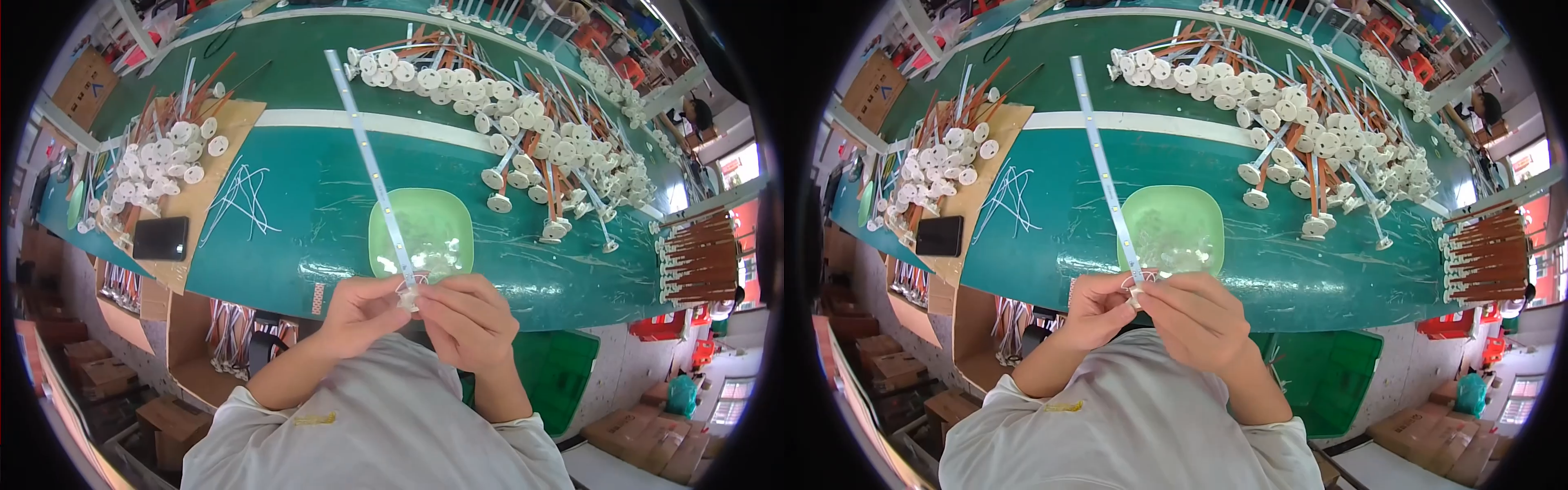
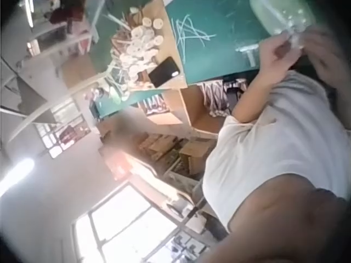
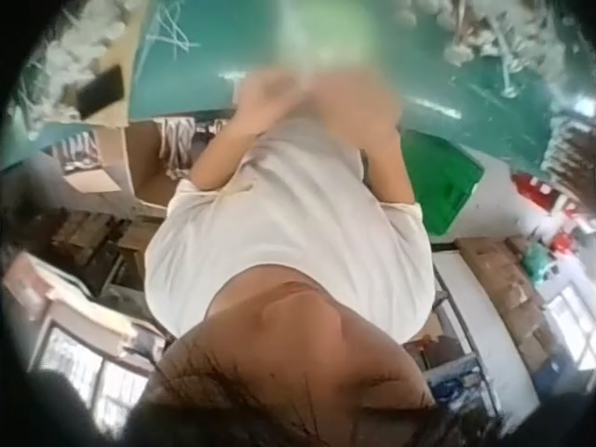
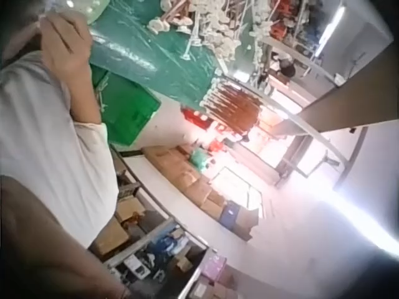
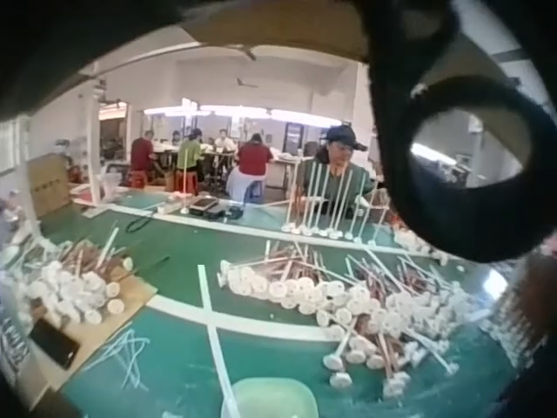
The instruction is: Assembling LED light strips by manually attaching plastic bases using an adhesive bowl.
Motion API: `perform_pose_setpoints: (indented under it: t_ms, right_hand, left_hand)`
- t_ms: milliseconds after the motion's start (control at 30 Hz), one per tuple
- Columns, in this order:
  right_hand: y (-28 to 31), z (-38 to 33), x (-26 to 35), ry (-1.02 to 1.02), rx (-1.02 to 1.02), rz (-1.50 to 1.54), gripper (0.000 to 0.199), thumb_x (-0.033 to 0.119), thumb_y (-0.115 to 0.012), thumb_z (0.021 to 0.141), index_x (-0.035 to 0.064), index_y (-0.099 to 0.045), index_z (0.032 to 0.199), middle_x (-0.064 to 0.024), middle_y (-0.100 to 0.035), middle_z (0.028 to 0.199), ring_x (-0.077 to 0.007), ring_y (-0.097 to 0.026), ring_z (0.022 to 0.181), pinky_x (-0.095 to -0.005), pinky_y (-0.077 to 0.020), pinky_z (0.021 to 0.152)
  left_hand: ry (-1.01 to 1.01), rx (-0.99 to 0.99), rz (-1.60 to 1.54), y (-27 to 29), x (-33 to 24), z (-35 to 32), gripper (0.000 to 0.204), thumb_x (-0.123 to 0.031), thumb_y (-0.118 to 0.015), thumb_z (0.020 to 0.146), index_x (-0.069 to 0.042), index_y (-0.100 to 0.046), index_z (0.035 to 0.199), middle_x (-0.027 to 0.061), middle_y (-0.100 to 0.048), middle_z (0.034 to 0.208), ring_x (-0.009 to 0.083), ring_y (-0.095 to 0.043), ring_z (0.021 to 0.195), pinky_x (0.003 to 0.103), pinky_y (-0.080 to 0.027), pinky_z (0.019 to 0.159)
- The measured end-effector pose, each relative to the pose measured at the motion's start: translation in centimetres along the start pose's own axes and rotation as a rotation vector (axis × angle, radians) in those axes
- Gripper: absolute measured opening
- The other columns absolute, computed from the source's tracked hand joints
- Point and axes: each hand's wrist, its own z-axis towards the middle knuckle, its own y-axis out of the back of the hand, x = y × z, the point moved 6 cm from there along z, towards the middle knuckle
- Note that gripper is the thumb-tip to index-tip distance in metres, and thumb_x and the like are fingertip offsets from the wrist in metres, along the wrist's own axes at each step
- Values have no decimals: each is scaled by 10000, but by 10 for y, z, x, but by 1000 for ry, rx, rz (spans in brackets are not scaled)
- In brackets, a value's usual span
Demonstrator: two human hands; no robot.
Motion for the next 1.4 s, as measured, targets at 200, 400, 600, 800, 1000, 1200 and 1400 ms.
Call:
perform_pose_setpoints:
  t_ms: [200,400,600,800,1000,1200,1400]
  right_hand:
    - [-3,-13,8,10,-138,-11,235,-121,-696,654,-5,-662,856,-118,-696,867,-225,-637,644,-253,-507,520]
    - [6,-21,-4,-101,-111,124,214,-85,-746,671,-2,-655,845,-136,-691,832,-246,-675,671,-287,-543,568]
    - [6,-26,4,-71,-130,80,243,-73,-769,640,-7,-669,851,-134,-686,811,-238,-661,663,-290,-542,573]
    - [6,-19,0,-121,-35,93,282,67,-827,612,7,-681,845,-109,-683,855,-227,-619,668,-281,-482,560]
    - [8,-30,-2,-149,-8,48,398,281,-862,595,40,-695,863,-76,-653,886,-238,-542,704,-301,-427,584]
    - [1,-28,4,-144,37,89,426,255,-873,567,64,-708,910,-85,-635,1026,-240,-553,774,-295,-460,609]
    - [-3,-28,-7,-254,86,152,413,311,-843,604,36,-690,870,-132,-613,1033,-257,-548,798,-333,-447,639]
  left_hand:
    - [123,94,112,5,-9,-7,457,76,-570,882,-25,-515,1324,134,-601,1241,170,-581,1112,324,-472,924]
    - [76,17,-20,15,3,-13,472,-24,-612,867,115,-474,1296,231,-594,1205,268,-613,1077,394,-507,906]
    - [52,45,2,4,1,-10,476,11,-612,845,112,-485,1292,227,-600,1202,254,-611,1089,383,-466,960]
    - [75,175,200,-3,-15,-7,448,13,-600,844,124,-505,1267,244,-610,1178,249,-626,1060,362,-480,933]
    - [83,246,276,-6,-22,-10,431,3,-579,869,133,-495,1271,242,-633,1131,267,-632,1054,371,-498,908]
    - [134,290,339,-8,-22,-11,437,28,-563,863,135,-485,1279,248,-622,1155,287,-621,1090,382,-479,940]
    - [87,301,267,-6,-23,-14,508,35,-565,857,123,-423,1337,248,-613,1165,297,-608,1111,406,-461,960]
